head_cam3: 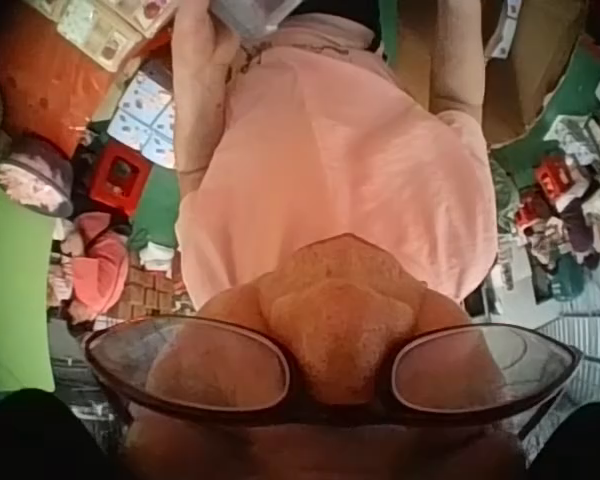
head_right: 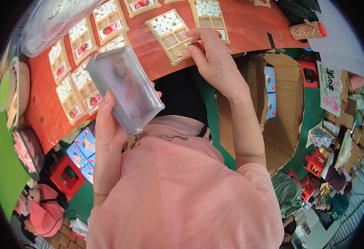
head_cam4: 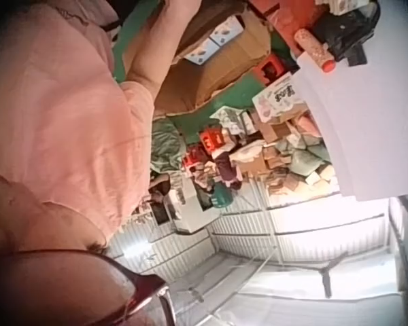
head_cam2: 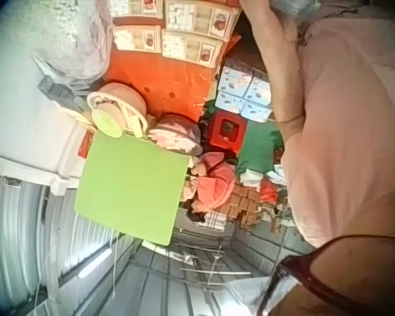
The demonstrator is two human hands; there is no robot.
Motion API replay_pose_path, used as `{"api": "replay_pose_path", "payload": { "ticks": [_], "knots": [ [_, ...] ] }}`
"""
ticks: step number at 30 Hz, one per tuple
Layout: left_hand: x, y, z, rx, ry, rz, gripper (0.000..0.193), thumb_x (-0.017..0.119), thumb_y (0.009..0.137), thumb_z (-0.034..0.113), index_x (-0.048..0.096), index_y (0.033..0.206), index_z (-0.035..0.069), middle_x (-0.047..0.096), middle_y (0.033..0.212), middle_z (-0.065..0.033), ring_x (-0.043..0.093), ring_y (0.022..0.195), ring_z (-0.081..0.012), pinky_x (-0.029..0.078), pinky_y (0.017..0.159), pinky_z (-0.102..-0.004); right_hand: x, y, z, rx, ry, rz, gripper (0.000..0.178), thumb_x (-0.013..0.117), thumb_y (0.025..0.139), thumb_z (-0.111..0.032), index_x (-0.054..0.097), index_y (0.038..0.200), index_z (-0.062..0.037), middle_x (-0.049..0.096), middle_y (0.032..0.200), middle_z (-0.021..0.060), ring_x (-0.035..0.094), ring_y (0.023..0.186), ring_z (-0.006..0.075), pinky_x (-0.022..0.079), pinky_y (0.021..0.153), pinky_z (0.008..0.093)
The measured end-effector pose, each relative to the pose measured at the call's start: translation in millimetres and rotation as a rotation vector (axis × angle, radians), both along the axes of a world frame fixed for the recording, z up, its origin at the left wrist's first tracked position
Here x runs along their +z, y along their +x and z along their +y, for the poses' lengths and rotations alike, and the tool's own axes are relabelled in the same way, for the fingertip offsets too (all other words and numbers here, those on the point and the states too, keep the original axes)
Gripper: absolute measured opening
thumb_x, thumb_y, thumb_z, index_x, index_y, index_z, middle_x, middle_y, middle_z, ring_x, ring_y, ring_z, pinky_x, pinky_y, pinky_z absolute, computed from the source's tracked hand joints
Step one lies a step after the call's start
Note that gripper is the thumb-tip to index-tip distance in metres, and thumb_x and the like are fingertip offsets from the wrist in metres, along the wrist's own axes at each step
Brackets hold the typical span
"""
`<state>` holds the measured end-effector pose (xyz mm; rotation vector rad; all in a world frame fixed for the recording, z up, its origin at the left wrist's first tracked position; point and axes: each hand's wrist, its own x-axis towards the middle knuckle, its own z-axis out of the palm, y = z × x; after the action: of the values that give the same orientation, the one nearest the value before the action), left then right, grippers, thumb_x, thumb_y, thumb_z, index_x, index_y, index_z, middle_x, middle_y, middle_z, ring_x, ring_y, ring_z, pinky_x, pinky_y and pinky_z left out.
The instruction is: Packaging small white items into plastic trays and then placing them into plastic bags.
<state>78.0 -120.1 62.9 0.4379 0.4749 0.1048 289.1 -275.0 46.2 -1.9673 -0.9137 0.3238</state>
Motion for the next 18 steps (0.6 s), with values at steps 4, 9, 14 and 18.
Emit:
{"api": "replay_pose_path", "payload": {
  "ticks": [4, 9, 14, 18],
  "knots": [
    [-1, -1, 0, -0.001, 0.017, -0.018, 0.069, 0.070, 0.090, 0.037, 0.043, 0.139, -0.003, 0.060, 0.127, -0.0193, 0.063, 0.116, -0.0352, 0.053, 0.099, -0.0503, 8, 2, 9, 0.079, -0.116, -0.020, 0.023, 0.064, 0.095, -0.009, 0.059, 0.117, -0.0038, 0.061, 0.107, 0.0099, 0.062, 0.097, 0.0189, 0.050, 0.086, 0.0282],
    [1, -3, 1, -0.005, -0.003, -0.015, 0.068, 0.070, 0.091, 0.037, 0.043, 0.139, -0.003, 0.060, 0.126, -0.0194, 0.063, 0.116, -0.0349, 0.053, 0.099, -0.0498, -1, 3, 9, 0.067, -0.086, -0.601, 0.025, 0.067, 0.090, -0.006, 0.061, 0.115, -0.0047, 0.061, 0.114, 0.0125, 0.060, 0.104, 0.0311, 0.050, 0.090, 0.0366],
    [2, -4, 2, -0.003, 0.008, -0.021, 0.068, 0.070, 0.091, 0.037, 0.043, 0.139, -0.004, 0.060, 0.126, -0.0193, 0.063, 0.116, -0.0351, 0.053, 0.099, -0.0494, -10, 0, -4, 0.050, -0.061, -0.564, 0.029, 0.065, 0.089, -0.002, 0.063, 0.117, -0.0057, 0.060, 0.117, 0.0122, 0.057, 0.108, 0.0330, 0.047, 0.094, 0.0396],
    [1, -2, 2, -0.019, 0.045, -0.028, 0.068, 0.070, 0.091, 0.038, 0.044, 0.138, -0.004, 0.060, 0.127, -0.0192, 0.063, 0.116, -0.0351, 0.053, 0.099, -0.0491, -13, -16, 1, 0.130, -0.151, -0.706, 0.036, 0.066, 0.085, 0.002, 0.064, 0.120, -0.0063, 0.061, 0.114, 0.0113, 0.058, 0.107, 0.0319, 0.047, 0.092, 0.0413]
  ]
}}
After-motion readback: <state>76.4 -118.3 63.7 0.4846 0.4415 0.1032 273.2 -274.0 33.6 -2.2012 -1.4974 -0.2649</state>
